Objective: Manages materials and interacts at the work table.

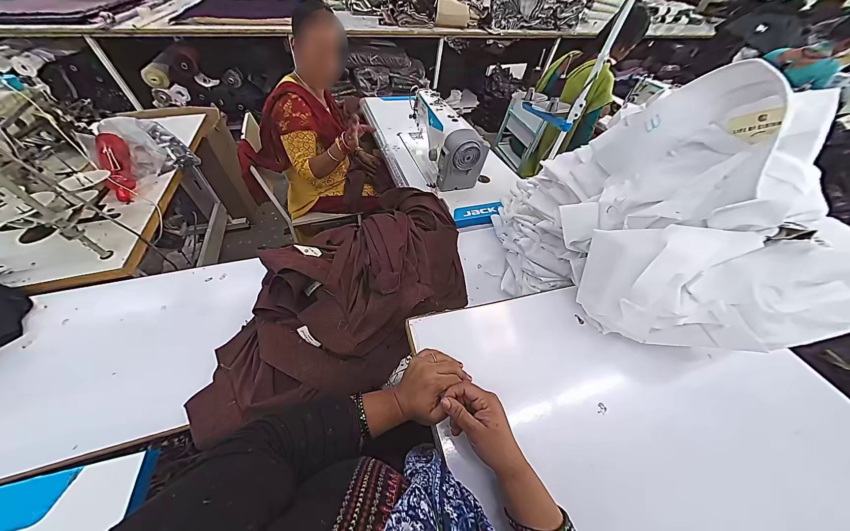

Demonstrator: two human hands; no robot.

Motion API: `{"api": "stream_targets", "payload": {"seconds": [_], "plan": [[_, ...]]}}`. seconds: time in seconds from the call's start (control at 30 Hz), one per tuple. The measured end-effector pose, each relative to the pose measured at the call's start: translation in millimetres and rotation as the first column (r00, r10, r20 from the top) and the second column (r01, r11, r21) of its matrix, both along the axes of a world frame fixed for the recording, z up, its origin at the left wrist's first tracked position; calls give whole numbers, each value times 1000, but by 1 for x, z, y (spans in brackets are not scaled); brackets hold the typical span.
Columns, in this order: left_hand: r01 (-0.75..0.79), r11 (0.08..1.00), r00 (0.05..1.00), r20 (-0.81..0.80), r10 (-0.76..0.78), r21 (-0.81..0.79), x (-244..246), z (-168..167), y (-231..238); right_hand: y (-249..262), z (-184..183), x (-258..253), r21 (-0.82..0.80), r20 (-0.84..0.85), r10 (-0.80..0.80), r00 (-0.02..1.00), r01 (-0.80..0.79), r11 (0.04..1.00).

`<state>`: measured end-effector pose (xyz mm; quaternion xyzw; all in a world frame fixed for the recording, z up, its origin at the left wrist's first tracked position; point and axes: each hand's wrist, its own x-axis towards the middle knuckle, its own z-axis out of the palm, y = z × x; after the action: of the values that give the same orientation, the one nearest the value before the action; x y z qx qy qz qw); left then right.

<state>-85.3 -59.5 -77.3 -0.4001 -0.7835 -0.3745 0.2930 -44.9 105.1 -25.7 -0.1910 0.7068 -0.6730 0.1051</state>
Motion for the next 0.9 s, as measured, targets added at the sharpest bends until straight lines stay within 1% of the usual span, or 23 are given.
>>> {"api": "stream_targets", "payload": {"seconds": [0.5,0.9], "plan": [[-3,1000,1000,-2,3,-6,0,2,0,-1,5,1,2,36,-4,999,4,1000],[0,1000,1000,-5,0,-18,0,2,-1,1,2,0,10,4,8,1000,-8,1000]]}}
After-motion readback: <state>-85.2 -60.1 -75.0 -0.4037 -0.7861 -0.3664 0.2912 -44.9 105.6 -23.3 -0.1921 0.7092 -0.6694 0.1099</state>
